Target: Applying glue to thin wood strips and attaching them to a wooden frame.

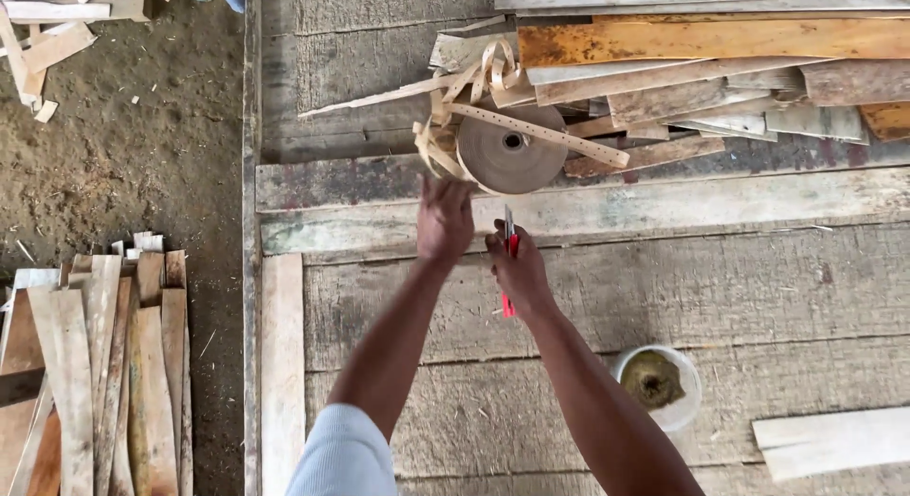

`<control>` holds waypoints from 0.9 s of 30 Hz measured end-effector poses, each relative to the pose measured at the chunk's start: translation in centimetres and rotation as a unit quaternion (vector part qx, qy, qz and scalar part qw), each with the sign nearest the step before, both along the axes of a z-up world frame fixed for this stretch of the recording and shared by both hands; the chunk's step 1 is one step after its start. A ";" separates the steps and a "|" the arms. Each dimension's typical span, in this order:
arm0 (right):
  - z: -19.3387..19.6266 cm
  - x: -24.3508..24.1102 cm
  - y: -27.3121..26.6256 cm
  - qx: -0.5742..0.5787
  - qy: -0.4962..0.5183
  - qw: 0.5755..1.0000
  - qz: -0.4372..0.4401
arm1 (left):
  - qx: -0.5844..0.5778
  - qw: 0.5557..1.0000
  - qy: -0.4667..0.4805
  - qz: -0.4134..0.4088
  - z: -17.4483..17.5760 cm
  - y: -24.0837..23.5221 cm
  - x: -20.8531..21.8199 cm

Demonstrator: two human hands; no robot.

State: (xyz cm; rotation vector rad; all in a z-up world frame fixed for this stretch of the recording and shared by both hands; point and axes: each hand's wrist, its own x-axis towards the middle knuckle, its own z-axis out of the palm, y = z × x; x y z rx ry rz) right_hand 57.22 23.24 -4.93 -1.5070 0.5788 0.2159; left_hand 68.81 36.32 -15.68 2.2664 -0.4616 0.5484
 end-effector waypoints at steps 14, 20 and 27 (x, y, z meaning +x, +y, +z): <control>-1.1 -17.7 -2.4 0.137 0.044 0.989 -0.043 | -0.118 0.964 0.165 -0.170 5.1 -1.3 -32.2; -0.9 -27.1 -3.2 0.163 0.027 0.984 -0.066 | -0.067 0.953 0.184 -0.231 7.5 0.7 -38.0; -0.5 -32.6 -4.5 0.186 0.015 0.975 -0.117 | 0.057 0.933 0.317 -0.160 8.7 1.2 -43.1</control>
